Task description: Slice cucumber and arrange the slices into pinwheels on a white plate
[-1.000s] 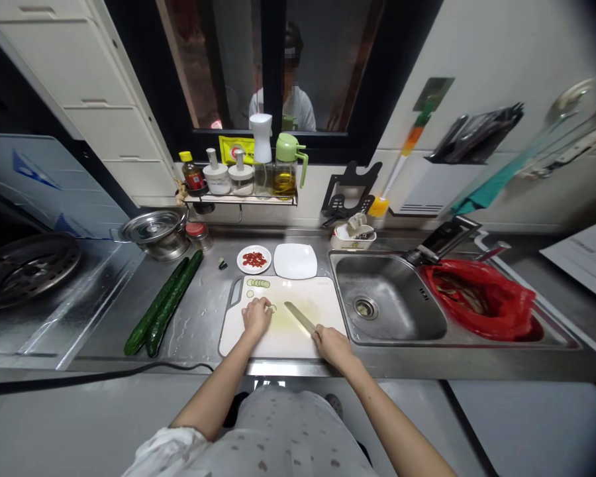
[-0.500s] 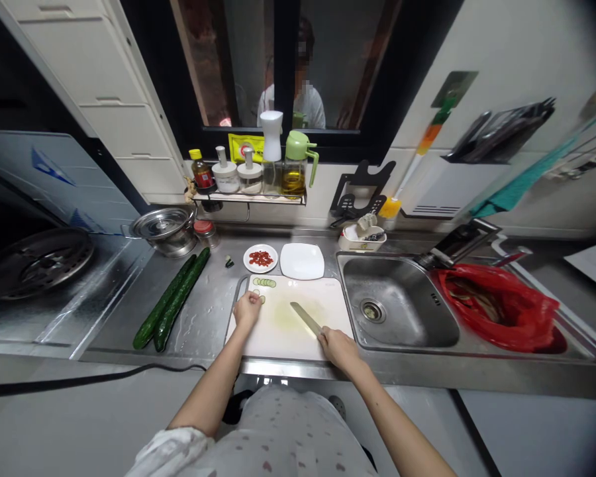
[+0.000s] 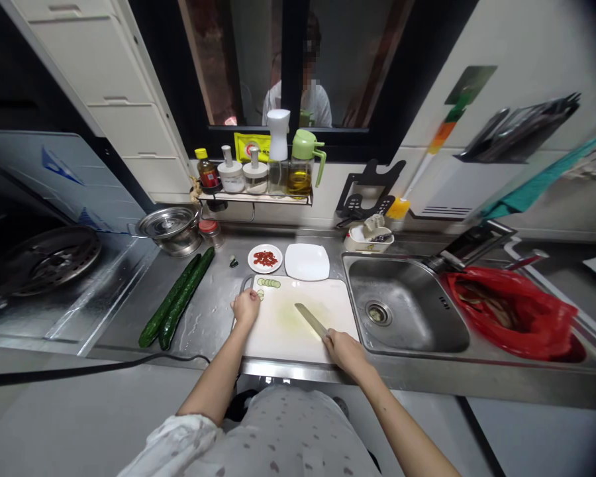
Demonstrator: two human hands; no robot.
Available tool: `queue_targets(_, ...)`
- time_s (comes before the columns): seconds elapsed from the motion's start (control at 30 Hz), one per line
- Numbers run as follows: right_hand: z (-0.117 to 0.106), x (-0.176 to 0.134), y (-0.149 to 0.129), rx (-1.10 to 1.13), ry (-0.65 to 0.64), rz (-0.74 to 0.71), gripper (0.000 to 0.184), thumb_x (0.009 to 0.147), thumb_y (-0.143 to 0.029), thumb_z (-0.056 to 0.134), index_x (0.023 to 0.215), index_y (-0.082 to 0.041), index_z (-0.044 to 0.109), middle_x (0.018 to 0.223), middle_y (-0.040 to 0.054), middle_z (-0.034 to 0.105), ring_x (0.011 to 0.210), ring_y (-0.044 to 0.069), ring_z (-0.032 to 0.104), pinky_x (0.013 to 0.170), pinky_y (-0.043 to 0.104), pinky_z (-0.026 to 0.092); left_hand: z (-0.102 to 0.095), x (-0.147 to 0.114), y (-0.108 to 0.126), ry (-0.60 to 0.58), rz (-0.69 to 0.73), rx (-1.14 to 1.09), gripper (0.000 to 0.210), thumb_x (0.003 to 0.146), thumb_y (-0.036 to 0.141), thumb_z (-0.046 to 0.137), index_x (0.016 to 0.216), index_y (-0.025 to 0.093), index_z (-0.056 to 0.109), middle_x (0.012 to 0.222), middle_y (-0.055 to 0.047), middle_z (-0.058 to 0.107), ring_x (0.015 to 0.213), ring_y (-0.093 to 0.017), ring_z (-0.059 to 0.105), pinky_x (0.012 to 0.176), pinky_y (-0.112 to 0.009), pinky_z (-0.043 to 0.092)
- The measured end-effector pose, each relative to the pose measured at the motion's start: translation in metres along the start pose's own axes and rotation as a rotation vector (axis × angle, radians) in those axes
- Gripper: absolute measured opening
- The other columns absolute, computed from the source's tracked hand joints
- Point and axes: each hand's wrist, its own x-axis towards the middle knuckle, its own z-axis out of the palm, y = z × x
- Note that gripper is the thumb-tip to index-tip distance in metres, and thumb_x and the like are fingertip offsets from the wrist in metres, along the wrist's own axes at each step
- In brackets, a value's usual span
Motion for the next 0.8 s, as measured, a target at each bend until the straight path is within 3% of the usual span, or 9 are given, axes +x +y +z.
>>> queue_targets(0.2,-0.002,-0.001,-0.001,0.007,-0.021,0.010,0.031,0.096,-0.033,0.035,0.105,-0.019,0.060,0.101,0.0132,0.069,0.098,0.023,0.065,0.075,0.030,0.042,0.000,-0.001,0.003,0.029,0.007,0.055,0.016,0.082,0.028,0.052,0.079,0.025,0.067,0.087,-0.004,0.070,0.096,-0.025,0.058,0.088,-0.039,0.035)
queue_targets(0.53,-0.002,-0.002,-0.002,0.022,-0.018,0.009,0.030,0.095,-0.031,0.036,0.107,-0.017,0.060,0.102,0.0149,0.069,0.098,0.024,0.064,0.076,0.031,0.042,0.011,0.005,0.040,-0.006,0.258,0.092,0.028,0.083,0.029,0.053,0.107,0.028,0.068,0.111,-0.008,0.064,0.108,-0.027,0.050,0.092,-0.039,0.031)
queue_targets(0.8,-0.001,-0.003,-0.001,0.016,-0.005,0.005,0.032,0.095,-0.032,0.034,0.107,-0.018,0.060,0.100,0.0142,0.069,0.096,0.025,0.065,0.074,0.031,0.043,0.021,0.018,0.052,-0.059,0.369,0.211,0.034,0.087,0.032,0.050,0.117,0.030,0.065,0.115,-0.010,0.061,0.111,-0.028,0.047,0.093,-0.041,0.028)
